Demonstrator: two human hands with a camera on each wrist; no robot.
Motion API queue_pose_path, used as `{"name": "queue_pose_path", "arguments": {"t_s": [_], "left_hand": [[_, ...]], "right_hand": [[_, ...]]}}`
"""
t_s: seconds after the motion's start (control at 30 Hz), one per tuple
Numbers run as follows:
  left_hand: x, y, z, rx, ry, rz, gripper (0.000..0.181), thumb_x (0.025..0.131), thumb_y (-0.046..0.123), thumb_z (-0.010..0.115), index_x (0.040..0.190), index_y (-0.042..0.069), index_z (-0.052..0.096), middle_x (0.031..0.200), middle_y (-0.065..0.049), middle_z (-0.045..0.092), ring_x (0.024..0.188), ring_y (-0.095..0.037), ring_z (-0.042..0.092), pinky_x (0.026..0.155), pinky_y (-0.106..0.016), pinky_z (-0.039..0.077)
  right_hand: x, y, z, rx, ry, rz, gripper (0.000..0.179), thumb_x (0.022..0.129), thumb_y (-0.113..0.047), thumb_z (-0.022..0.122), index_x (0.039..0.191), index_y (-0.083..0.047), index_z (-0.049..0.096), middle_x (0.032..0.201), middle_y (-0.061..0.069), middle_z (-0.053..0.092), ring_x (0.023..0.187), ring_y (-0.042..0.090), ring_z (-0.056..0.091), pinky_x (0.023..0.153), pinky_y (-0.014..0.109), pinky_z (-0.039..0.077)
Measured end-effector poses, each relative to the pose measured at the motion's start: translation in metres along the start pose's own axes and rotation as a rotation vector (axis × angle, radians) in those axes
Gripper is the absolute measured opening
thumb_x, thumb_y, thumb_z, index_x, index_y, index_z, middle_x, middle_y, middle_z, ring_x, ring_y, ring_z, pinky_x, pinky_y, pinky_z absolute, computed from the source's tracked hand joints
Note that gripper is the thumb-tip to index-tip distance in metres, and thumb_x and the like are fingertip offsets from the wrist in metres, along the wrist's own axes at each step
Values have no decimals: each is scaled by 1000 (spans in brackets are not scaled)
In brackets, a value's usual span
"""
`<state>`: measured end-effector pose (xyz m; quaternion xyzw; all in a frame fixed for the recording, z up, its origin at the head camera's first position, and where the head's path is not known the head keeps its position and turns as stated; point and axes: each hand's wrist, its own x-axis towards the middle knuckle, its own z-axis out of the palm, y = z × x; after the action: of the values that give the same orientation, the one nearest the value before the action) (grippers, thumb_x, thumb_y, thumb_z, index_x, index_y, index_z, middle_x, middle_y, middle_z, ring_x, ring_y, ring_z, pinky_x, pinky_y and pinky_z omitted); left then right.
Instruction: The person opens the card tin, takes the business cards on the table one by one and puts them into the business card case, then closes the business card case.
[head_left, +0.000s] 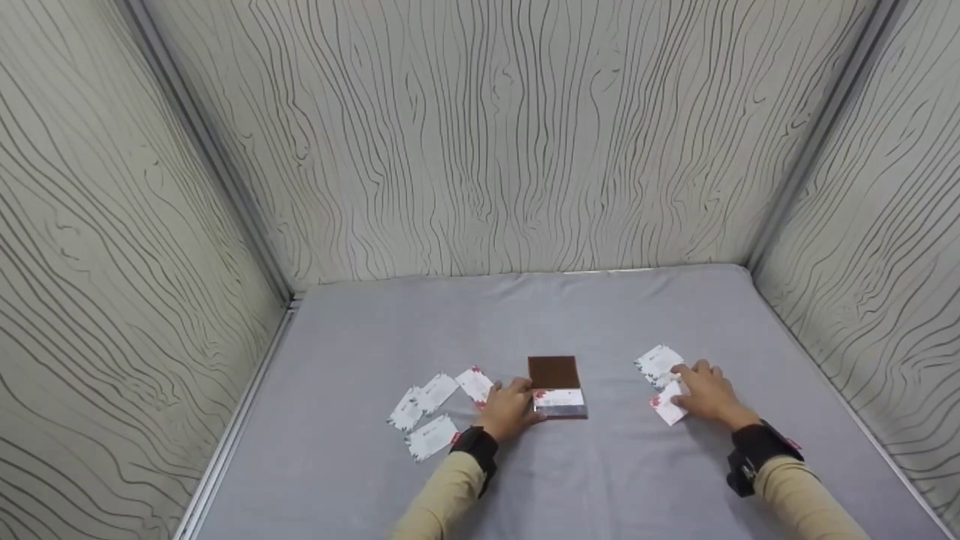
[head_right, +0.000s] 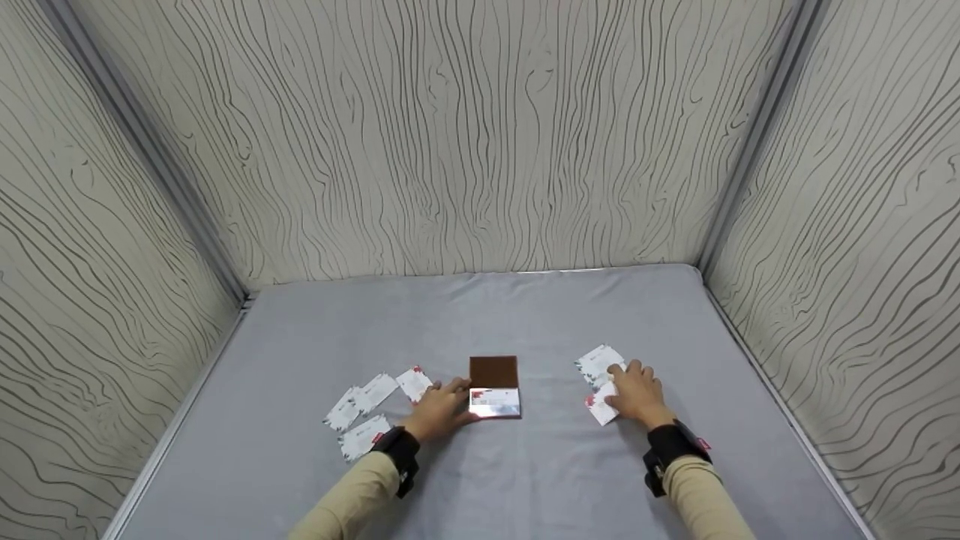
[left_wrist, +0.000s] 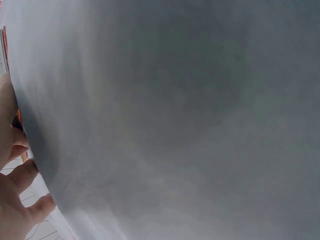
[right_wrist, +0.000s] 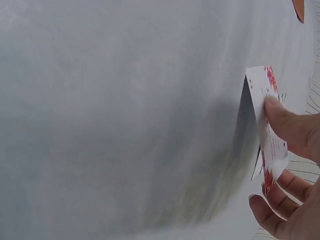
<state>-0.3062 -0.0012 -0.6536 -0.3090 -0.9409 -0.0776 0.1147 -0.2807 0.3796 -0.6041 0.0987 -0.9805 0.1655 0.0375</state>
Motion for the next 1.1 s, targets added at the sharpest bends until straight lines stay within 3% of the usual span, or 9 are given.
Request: {"name": "queue_pose_path", "arguments": {"t_s": [0.17,0.33,0.6,0.83,1.1], "left_hand": [[1,0,2,-6,1,-4,45,88,46,70,115,9,72,124,-5,61,114,-19,60,95,-51,44],[1,-1,3,-17,-2,-4,45,89,46,69,116,10,72,126,-5,61,115,-20,60,97,-51,43],[0,-1,2,-26,11,-5,44,87,45,71,114,11,73,122,-3,60,112,-18,61,96,-50,44],[0,0,1,19,27,5,41,88,47,70,109,12,73,120,-1,60,109,-15,61,92,-48,46],[0,0,2,3,6,-3,41,89,46,69,110,10,73,122,-2,60,112,-16,60,94,-49,45]], "right_hand": [[2,-3,-2,39,34,-46,27,85,1,66,111,8,62,96,25,51,83,44,51,72,58,45],[5,-8,-6,100,59,-123,16,84,10,61,99,7,64,88,18,50,73,32,53,69,52,48],[15,-18,-14,132,47,-218,15,81,13,60,90,1,63,83,14,58,77,30,57,71,49,48],[21,-31,-16,194,57,-225,19,83,16,57,90,0,62,88,14,64,82,31,59,72,48,47],[30,-43,-11,228,88,-238,22,83,17,56,95,0,63,96,17,65,89,36,61,78,52,48]]}}
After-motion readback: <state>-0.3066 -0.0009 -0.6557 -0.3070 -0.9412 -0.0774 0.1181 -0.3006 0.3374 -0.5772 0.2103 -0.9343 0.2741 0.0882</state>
